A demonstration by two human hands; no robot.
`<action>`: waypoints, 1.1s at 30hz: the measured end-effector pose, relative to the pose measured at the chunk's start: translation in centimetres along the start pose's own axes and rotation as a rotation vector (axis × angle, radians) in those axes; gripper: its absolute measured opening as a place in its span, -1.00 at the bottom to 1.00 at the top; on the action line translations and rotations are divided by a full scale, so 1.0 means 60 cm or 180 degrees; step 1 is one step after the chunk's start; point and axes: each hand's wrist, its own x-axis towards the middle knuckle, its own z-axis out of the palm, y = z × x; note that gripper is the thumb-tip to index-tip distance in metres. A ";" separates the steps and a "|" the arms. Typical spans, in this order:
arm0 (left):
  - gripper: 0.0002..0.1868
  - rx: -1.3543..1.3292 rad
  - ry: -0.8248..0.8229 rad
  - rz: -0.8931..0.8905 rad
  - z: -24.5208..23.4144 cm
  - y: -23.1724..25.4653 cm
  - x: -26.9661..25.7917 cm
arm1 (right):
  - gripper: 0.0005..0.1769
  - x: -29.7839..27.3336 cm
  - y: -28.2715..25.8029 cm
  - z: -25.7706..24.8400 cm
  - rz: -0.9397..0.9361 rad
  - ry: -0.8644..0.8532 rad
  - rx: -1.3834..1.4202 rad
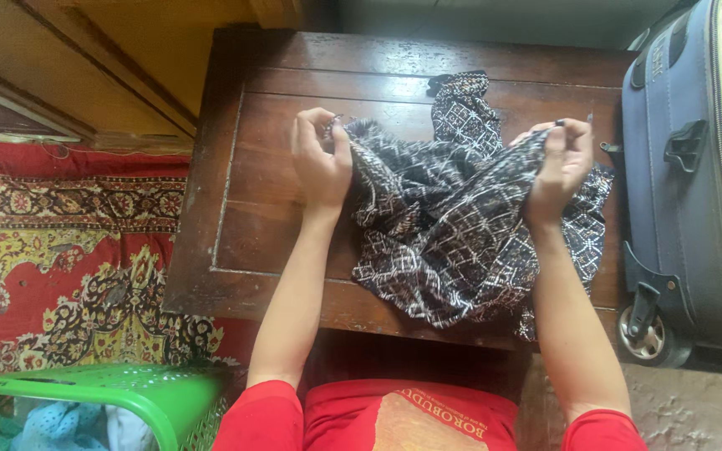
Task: The person picks up a patterned cloth from a basket, spreads it on a wooden table, and folds it.
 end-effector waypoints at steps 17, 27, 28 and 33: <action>-0.60 0.0298 -0.1482 0.0969 -0.003 0.006 0.001 | -0.87 0.016 -0.039 -0.026 0.0058 -0.0010 -0.0064; -0.55 0.0328 0.0423 -0.0616 -0.161 -0.042 0.048 | -0.76 -0.062 -0.196 -0.114 -0.0015 0.0164 0.0480; -0.57 0.0311 0.0580 -0.0607 -0.173 -0.050 0.040 | -0.76 -0.076 -0.205 -0.107 -0.0011 0.0181 0.0475; -0.70 0.0562 0.0796 0.0450 -0.196 -0.009 0.002 | -0.75 -0.114 -0.211 -0.046 -0.0208 -0.0202 -0.1712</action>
